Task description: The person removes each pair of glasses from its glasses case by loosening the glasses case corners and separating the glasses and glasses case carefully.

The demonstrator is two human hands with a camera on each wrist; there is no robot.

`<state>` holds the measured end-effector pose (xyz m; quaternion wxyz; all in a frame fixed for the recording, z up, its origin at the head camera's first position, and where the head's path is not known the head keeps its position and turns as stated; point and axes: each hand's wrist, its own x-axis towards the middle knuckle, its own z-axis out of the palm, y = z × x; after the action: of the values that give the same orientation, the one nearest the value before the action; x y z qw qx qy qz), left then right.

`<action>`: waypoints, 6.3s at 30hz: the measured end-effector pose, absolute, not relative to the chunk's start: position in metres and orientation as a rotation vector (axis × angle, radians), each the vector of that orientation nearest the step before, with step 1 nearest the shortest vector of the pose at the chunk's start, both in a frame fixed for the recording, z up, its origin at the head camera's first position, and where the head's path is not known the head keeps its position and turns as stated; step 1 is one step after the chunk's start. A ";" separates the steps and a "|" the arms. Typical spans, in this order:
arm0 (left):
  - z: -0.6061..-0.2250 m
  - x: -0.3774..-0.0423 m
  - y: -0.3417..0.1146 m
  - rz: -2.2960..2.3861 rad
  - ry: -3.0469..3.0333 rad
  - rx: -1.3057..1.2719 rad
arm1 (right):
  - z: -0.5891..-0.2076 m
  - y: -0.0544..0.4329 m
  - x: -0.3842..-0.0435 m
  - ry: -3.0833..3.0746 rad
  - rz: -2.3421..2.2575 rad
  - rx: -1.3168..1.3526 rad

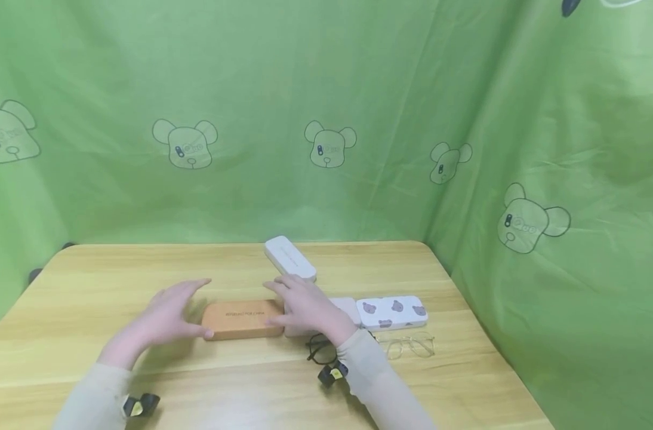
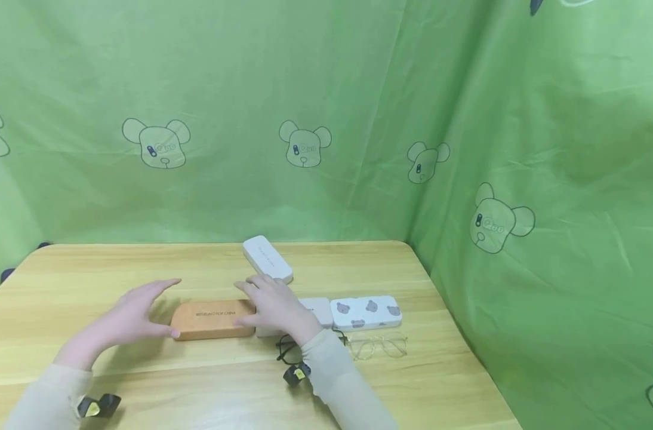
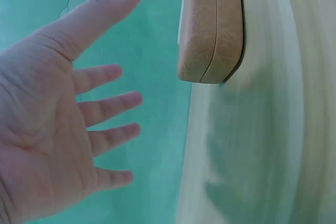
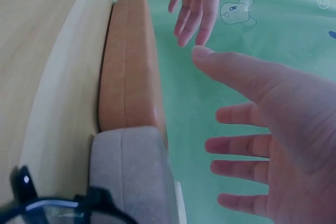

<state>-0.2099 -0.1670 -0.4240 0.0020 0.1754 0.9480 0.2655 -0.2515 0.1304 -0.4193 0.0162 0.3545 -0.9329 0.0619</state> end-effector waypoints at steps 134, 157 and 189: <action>-0.494 -0.203 -0.138 1.100 2.931 0.032 | -0.451 0.091 -0.264 -2.801 0.298 1.233; -0.496 -0.204 -0.140 1.096 2.954 0.036 | -0.448 0.086 -0.255 -2.722 0.132 1.080; -0.493 -0.204 -0.138 1.135 2.930 0.029 | -0.422 0.096 -0.252 -2.766 0.149 1.040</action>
<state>-0.2035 -0.1382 -0.4932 -0.0002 0.0092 0.9324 0.3612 -0.2520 0.0962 -0.4221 0.0914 0.3501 -0.9309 0.0503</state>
